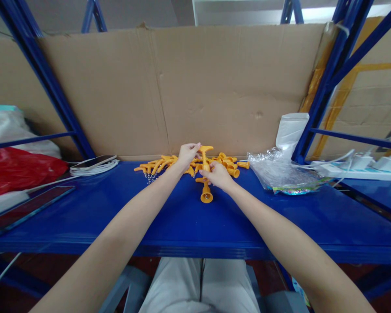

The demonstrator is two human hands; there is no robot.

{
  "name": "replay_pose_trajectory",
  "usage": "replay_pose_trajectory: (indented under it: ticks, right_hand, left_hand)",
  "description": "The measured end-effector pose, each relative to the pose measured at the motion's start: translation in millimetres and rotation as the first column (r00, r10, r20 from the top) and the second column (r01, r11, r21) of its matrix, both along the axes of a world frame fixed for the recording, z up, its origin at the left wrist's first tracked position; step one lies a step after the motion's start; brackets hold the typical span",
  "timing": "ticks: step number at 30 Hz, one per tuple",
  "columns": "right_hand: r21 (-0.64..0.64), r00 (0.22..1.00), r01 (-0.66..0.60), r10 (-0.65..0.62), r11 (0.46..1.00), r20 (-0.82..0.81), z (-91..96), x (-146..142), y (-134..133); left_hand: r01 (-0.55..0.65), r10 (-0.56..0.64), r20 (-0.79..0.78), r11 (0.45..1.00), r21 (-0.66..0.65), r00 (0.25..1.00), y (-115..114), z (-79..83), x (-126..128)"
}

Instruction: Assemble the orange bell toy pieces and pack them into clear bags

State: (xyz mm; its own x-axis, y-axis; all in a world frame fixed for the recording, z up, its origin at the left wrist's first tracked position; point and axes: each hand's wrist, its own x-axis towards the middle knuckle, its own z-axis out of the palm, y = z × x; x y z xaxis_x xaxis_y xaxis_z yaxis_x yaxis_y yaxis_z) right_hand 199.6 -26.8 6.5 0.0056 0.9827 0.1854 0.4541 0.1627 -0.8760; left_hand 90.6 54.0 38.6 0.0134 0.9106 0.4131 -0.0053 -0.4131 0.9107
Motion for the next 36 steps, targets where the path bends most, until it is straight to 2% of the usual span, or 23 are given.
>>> replay_pose_trajectory:
  ticks: [9,19,26,31,36]
  right_hand:
    - [0.020,0.999,0.012,-0.013,1.000,0.031,-1.6,-1,-3]
    - [-0.011,0.999,0.019,-0.019,1.000,0.037,-2.9,-2,-3]
    - [-0.005,0.997,0.024,-0.024,1.000,0.077,-2.8,-2,-2]
    - [-0.018,0.999,0.029,-0.029,0.999,0.047,-0.4,-3,-5]
    - [-0.015,1.000,0.019,-0.019,1.000,0.025,1.4,-3,-6]
  left_hand:
    - [0.141,-0.156,-0.109,0.981,-0.134,0.982,5,0.6,-13]
    - [0.246,-0.262,-0.253,0.965,-0.093,0.931,-1,3.1,-27]
    - [0.258,-0.270,-0.261,0.963,-0.079,0.927,-3,6.2,-24]
    - [0.234,-0.251,-0.292,0.968,-0.093,0.923,-6,7.6,-22]
    - [0.238,-0.240,-0.318,0.970,-0.044,0.917,-3,5.1,-22]
